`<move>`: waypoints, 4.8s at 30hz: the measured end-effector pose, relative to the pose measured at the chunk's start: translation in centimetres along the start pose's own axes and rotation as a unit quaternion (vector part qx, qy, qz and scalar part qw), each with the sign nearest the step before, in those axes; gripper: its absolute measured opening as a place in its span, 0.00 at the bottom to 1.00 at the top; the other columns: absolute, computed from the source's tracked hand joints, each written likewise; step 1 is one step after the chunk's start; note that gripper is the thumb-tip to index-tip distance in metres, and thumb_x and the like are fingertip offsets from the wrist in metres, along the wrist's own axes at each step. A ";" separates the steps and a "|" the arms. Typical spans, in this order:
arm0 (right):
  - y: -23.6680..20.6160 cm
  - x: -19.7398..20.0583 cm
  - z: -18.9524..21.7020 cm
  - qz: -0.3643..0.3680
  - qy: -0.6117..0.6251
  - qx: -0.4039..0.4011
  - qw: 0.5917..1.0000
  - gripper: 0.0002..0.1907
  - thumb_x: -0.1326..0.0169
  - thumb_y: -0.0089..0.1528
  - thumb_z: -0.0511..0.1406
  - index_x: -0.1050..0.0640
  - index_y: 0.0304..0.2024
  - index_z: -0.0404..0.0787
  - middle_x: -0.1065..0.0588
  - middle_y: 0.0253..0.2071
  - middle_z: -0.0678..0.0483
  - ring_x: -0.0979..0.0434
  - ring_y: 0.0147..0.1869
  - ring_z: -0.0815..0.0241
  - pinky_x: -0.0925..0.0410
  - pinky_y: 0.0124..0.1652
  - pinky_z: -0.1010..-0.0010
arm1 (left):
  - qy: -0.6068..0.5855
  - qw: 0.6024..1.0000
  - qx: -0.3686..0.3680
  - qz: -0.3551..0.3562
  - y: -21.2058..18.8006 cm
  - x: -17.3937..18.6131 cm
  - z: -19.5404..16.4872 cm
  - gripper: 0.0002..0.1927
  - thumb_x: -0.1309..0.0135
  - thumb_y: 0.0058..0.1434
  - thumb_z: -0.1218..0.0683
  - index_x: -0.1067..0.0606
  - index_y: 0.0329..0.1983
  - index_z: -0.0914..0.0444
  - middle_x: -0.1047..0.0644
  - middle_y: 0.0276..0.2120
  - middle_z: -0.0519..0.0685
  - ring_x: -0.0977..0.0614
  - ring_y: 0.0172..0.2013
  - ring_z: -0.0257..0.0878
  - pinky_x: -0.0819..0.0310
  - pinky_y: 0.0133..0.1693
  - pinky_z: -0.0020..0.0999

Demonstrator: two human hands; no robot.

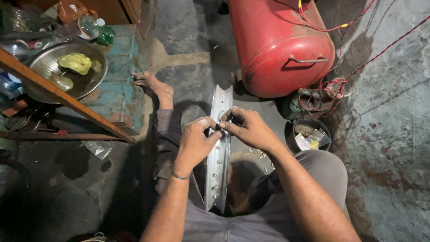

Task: The person sits on the floor and inserts small metal fasteners into holes along the edge of a silver wheel rim. They repeatedly pick up fasteners from the floor and press them into place by hand, rotating the rim as needed to reach different sections.

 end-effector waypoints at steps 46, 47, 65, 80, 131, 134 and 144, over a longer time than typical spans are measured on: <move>0.0 0.0 -0.6 0.015 0.037 0.004 0.999 0.13 0.40 0.63 0.40 0.19 0.41 0.35 0.23 0.28 0.58 0.28 0.33 0.71 0.31 0.34 0.74 | -0.022 0.999 0.041 0.020 0.4 -0.1 0.1 0.07 0.38 0.54 0.58 0.22 0.34 0.65 0.19 0.31 0.57 0.17 0.33 0.48 0.26 0.37 0.39; 0.0 0.0 -0.6 0.015 0.031 0.007 0.999 0.13 0.40 0.63 0.40 0.19 0.41 0.35 0.23 0.28 0.58 0.28 0.33 0.71 0.31 0.35 0.75 | -0.010 0.996 0.088 0.025 0.4 -0.2 0.1 0.07 0.38 0.54 0.58 0.21 0.35 0.64 0.20 0.29 0.58 0.17 0.31 0.48 0.27 0.35 0.39; -0.1 0.0 -0.4 0.002 0.023 -0.009 1.000 0.13 0.40 0.64 0.39 0.19 0.42 0.35 0.23 0.29 0.56 0.28 0.33 0.70 0.31 0.34 0.73 | -0.039 0.999 -0.005 0.012 0.1 -0.6 1.0 0.10 0.38 0.54 0.58 0.21 0.39 0.64 0.19 0.34 0.57 0.16 0.37 0.51 0.25 0.39 0.40; -0.1 0.0 -0.5 0.005 0.020 -0.011 1.000 0.13 0.40 0.64 0.40 0.20 0.41 0.35 0.23 0.28 0.56 0.28 0.32 0.70 0.32 0.33 0.73 | -0.046 0.999 -0.008 0.012 0.3 -0.4 0.7 0.11 0.39 0.53 0.58 0.21 0.39 0.64 0.19 0.34 0.57 0.16 0.37 0.51 0.24 0.40 0.40; -0.2 -0.3 -0.9 0.011 0.011 0.014 1.000 0.13 0.42 0.65 0.41 0.20 0.43 0.36 0.23 0.27 0.57 0.28 0.32 0.70 0.32 0.32 0.74 | -0.074 0.997 -0.018 -0.015 -0.2 -1.0 1.7 0.08 0.38 0.54 0.61 0.22 0.37 0.66 0.20 0.32 0.54 0.16 0.35 0.44 0.25 0.38 0.35; -0.3 -0.2 -0.4 0.000 0.011 0.026 1.000 0.13 0.41 0.64 0.40 0.20 0.43 0.37 0.23 0.28 0.55 0.28 0.32 0.70 0.31 0.33 0.73 | -0.132 0.990 0.043 -0.037 -0.4 -1.5 1.8 0.06 0.39 0.57 0.60 0.22 0.36 0.66 0.21 0.28 0.48 0.21 0.31 0.36 0.27 0.35 0.31; -1.6 -1.2 0.2 -0.105 -0.164 0.236 0.952 0.10 0.36 0.60 0.32 0.22 0.42 0.35 0.25 0.34 0.43 0.24 0.35 0.46 0.32 0.34 0.63 | -0.228 0.963 0.122 -0.074 -1.1 -3.1 2.2 0.09 0.40 0.68 0.57 0.23 0.34 0.68 0.26 0.29 0.42 0.29 0.34 0.29 0.32 0.36 0.26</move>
Point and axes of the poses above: each hand's wrist, its own y-axis towards the middle knuckle, its own x-axis out of the back of the hand, z = x × y, the point moved 1 cm from there along y, towards the middle knuckle
